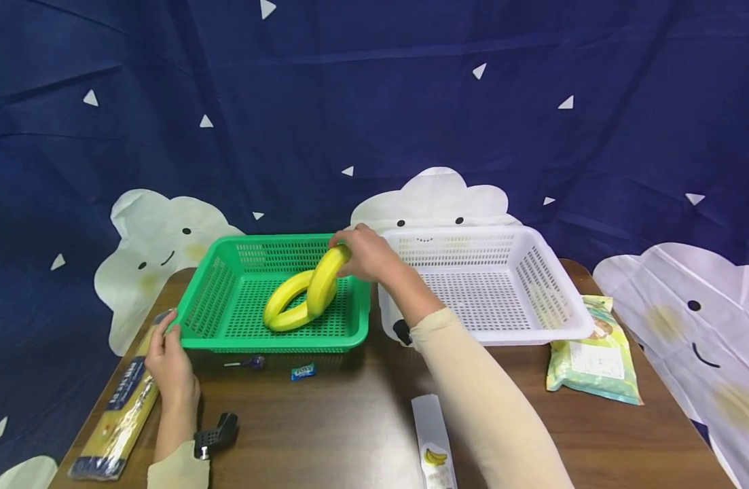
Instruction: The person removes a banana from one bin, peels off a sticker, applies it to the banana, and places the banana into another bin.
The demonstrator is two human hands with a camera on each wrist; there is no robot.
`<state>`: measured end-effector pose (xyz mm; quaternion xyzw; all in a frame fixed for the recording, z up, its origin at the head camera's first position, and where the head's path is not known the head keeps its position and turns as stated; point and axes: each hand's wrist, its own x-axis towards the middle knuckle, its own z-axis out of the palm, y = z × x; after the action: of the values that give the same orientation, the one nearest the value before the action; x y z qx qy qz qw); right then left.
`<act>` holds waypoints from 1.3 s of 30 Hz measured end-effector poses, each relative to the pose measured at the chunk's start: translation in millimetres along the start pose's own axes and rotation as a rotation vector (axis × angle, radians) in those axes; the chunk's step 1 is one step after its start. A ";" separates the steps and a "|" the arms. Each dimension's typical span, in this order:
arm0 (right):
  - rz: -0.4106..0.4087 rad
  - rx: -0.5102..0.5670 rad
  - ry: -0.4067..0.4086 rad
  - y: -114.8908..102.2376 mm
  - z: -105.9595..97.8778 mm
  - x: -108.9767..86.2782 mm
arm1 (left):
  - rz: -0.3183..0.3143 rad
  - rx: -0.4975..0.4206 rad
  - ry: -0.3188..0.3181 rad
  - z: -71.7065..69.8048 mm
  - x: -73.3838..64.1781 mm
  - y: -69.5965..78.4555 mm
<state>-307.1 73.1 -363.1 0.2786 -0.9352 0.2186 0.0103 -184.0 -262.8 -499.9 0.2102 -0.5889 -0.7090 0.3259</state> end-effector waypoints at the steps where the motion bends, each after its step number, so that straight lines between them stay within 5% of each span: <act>1: -0.012 0.002 -0.003 0.1 -1.4 -1.9 | -0.001 -0.002 0.001 0.5 -1.8 3.1; 7: -0.049 0.018 0.010 6.3 -7.4 -13.2 | -0.009 -0.011 -0.004 1.8 -10.9 16.6; 15: -0.054 0.031 0.061 16.5 -8.2 -31.3 | -0.005 -0.005 -0.009 -2.5 1.4 -3.1; 26: -0.099 0.260 0.050 16.2 -5.0 -56.9 | 0.004 -0.003 -0.016 -1.6 0.5 -4.4; 32: -0.122 0.341 -0.029 11.9 -6.1 -81.4 | -0.005 -0.007 -0.022 -1.6 2.4 -5.7; 39: -0.223 0.317 -0.152 5.1 -3.9 -103.6 | -0.008 -0.012 -0.027 -3.0 5.4 -7.1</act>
<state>-222.7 132.0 -376.3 0.3944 -0.8505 0.3386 -0.0802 -187.2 -268.0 -507.0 0.2011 -0.5880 -0.7166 0.3165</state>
